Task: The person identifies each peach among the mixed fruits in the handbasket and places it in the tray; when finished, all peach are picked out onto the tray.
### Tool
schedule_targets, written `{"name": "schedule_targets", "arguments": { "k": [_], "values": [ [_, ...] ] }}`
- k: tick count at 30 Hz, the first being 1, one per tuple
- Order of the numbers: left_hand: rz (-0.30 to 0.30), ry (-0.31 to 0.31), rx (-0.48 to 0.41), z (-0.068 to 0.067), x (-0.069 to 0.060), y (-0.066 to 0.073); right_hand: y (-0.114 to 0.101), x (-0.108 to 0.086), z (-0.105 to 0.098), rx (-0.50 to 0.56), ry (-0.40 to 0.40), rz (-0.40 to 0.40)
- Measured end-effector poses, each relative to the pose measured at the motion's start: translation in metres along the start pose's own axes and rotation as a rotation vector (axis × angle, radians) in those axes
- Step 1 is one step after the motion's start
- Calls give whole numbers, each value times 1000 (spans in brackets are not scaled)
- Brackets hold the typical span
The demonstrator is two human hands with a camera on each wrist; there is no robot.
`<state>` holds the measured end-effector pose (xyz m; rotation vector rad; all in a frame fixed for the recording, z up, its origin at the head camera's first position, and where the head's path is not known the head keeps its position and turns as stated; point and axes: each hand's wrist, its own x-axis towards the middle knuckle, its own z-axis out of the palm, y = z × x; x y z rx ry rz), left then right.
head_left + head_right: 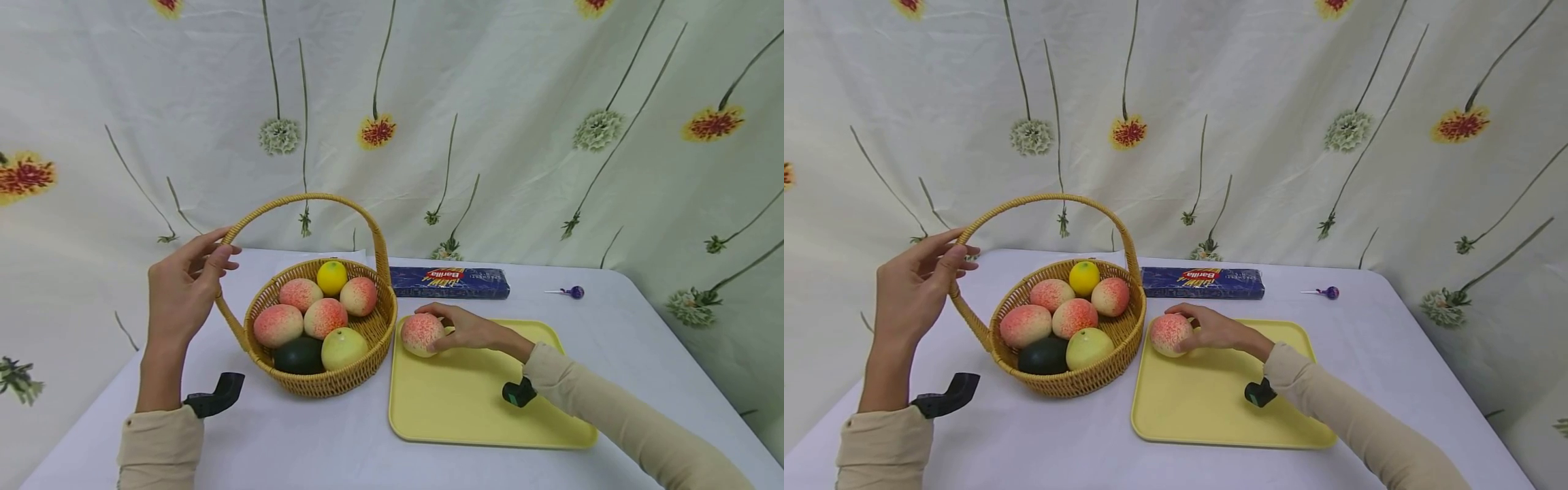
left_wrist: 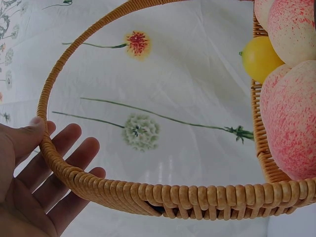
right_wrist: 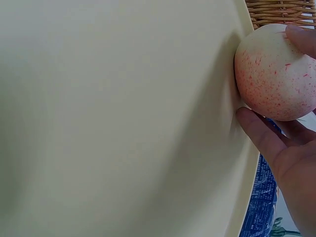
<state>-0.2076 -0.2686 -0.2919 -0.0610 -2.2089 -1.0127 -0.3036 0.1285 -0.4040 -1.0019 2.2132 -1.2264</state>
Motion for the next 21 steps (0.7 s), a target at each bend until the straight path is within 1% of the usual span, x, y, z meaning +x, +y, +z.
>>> {"name": "schedule_targets", "arguments": {
  "k": [6, 14, 18, 21],
  "values": [
    [-1, -1, 5, 0, 0, 1, 0, -1, 0, -4, -5, -12],
    [-4, -3, 6, 0, 0, 1, -1, -1, 0, 8, -14, 16],
    [1, -1, 2, 0, 0, 1, -6, 1, -2, -28, -20, 9],
    [4, 1, -1, 0, 0, 1, -14, 3, -5, -74, -15, -10]
  ]
}}
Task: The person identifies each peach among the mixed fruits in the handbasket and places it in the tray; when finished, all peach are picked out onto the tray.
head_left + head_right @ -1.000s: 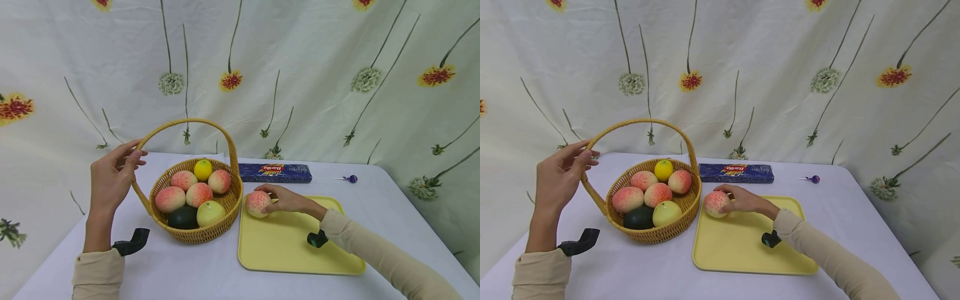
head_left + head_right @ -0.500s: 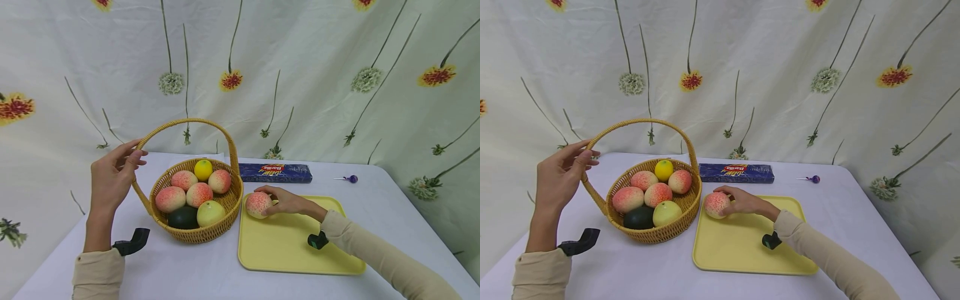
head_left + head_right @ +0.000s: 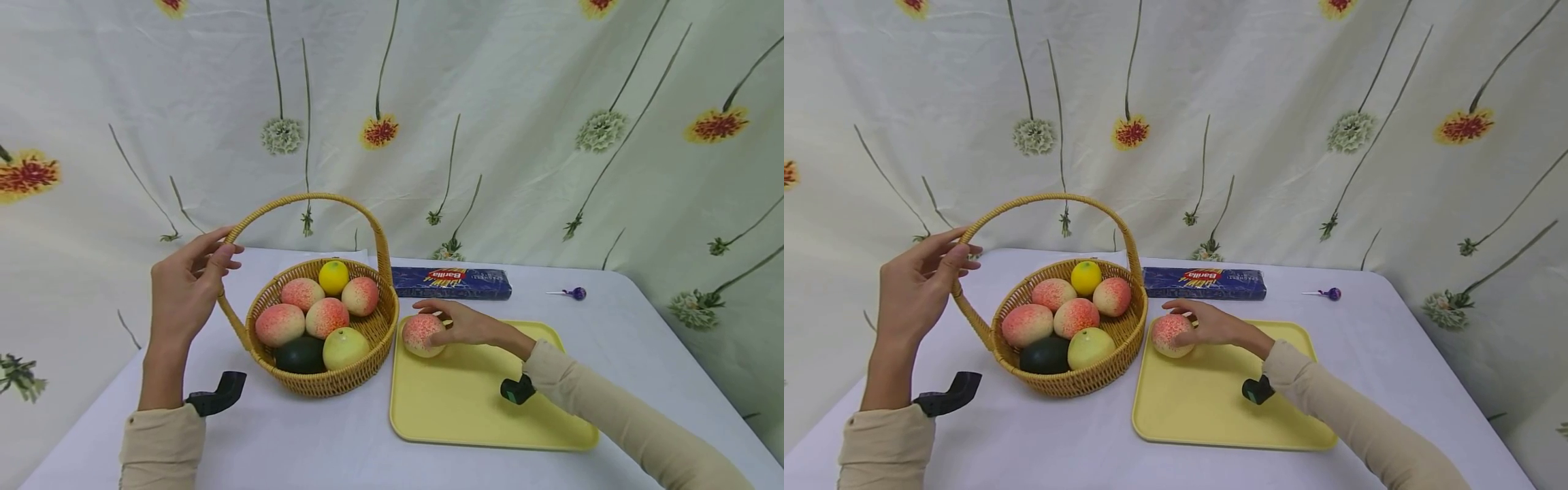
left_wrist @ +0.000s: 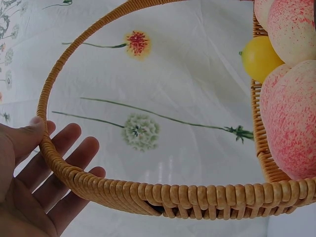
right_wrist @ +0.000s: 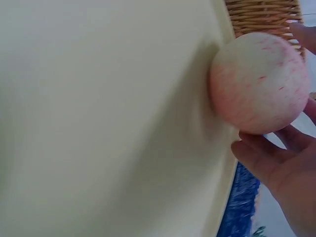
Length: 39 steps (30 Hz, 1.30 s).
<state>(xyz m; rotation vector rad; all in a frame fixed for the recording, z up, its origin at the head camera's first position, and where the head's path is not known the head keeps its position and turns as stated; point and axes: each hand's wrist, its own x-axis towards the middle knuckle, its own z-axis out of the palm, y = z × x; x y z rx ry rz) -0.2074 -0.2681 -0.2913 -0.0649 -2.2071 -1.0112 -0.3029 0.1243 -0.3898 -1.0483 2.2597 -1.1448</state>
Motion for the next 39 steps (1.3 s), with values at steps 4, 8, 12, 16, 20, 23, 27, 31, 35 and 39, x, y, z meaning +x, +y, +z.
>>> {"name": "schedule_targets", "arguments": {
  "k": [4, 8, 12, 16, 20, 23, 27, 31, 35, 39],
  "values": [
    [0, -1, -4, 0, 0, 0, -13, 3, -4, -11, 13, -40],
    [-3, -1, -2, -1, 0, 0, -27, 8, -7, -15, 31, -68],
    [0, 2, -5, -1, 0, 0, -44, 14, -9, -44, 53, -73],
    [5, 7, -12, -1, 0, 0, -60, 23, -11, -41, 55, -96],
    [4, 4, -16, -1, 0, 0, -72, 33, -12, -80, 41, -105],
    [-2, 3, -14, 0, 0, -1, -79, 42, -12, -160, 32, -105],
    [-12, 5, -15, 0, 0, -1, -90, 54, -13, -263, 27, -103],
    [-15, 4, -16, 0, 0, -1, -99, 66, -11, -345, 22, -89],
    [-10, 7, -13, -1, 0, -1, -102, 79, -8, -424, 15, -84],
    [-8, 9, -16, -1, 1, -1, -102, 90, -6, -448, -1, -65]
  ]
}}
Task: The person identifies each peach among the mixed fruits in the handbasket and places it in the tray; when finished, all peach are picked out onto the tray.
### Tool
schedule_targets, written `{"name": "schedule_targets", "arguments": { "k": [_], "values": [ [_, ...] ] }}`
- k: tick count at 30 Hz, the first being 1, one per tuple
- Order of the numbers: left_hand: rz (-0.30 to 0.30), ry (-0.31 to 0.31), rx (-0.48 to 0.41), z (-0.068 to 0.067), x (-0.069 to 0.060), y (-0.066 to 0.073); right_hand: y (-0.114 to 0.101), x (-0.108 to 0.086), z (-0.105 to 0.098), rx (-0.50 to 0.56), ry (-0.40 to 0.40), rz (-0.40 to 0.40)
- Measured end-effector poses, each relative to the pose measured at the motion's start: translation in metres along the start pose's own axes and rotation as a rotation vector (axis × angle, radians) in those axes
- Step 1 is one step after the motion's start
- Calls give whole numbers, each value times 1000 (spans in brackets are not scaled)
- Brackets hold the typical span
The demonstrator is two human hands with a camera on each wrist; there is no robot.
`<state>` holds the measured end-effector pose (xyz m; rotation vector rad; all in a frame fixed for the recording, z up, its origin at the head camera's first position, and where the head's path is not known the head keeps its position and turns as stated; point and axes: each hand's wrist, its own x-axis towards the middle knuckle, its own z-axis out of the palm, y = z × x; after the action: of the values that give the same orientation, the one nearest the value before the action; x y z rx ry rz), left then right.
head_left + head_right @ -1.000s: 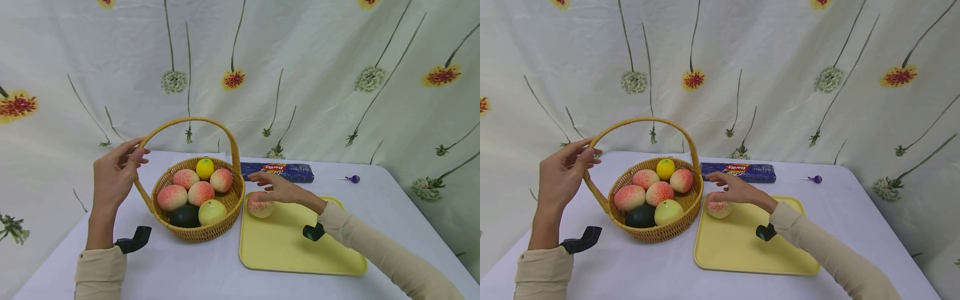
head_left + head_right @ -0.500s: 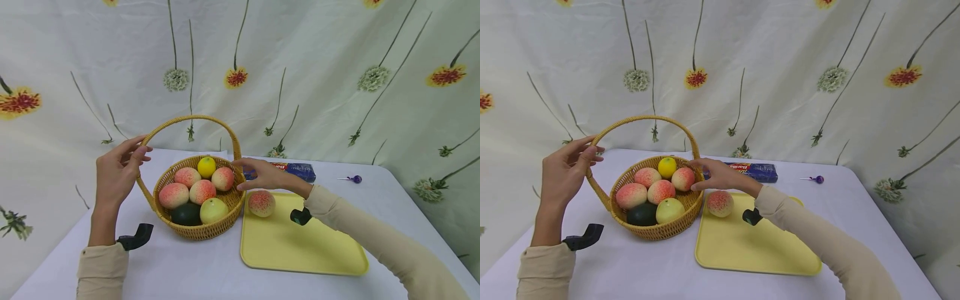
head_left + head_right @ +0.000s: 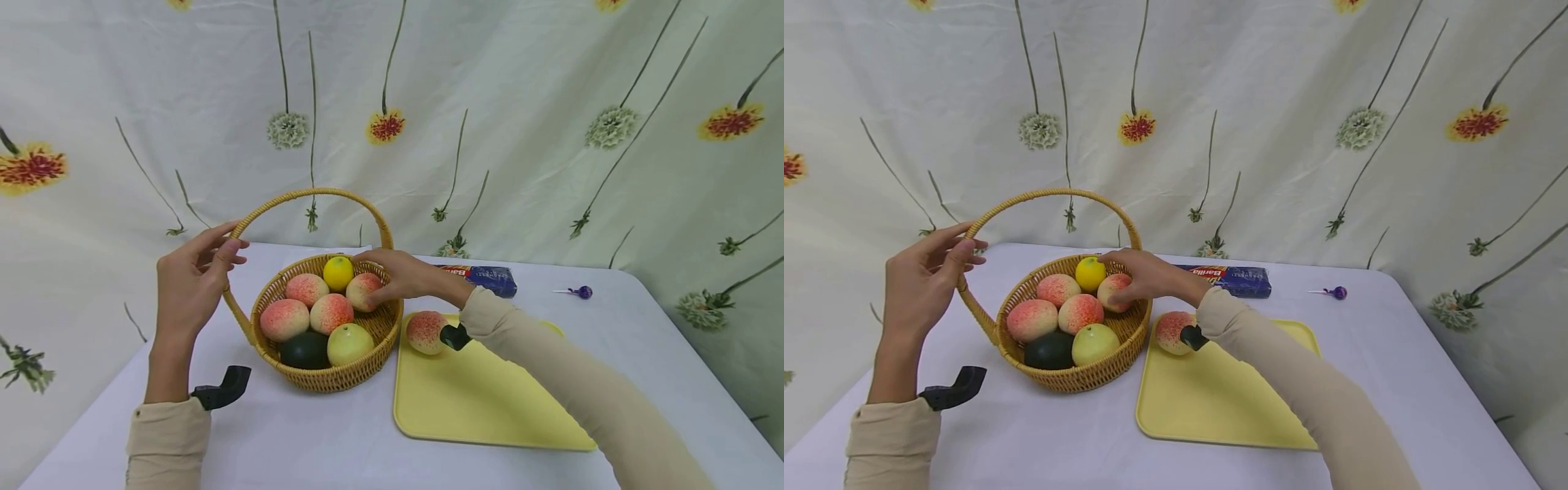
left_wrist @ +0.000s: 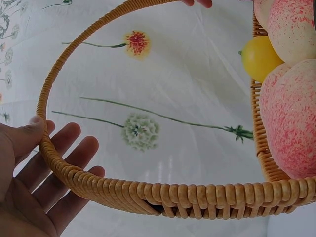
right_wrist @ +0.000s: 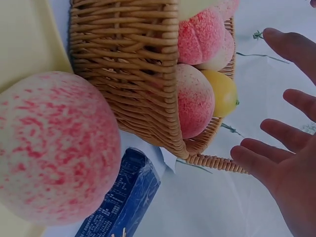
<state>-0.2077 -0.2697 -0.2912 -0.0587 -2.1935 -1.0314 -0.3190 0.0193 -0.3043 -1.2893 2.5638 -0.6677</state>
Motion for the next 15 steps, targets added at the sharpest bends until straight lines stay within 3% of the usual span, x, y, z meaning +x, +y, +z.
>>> {"name": "schedule_targets", "arguments": {
  "k": [10, 15],
  "values": [
    [-2, 4, -4, 2, 0, -1, -3, 19, 0, -55, -133, 64],
    [-7, 3, 2, 2, -1, -1, -6, 30, 1, -68, -201, 138]
  ]
}}
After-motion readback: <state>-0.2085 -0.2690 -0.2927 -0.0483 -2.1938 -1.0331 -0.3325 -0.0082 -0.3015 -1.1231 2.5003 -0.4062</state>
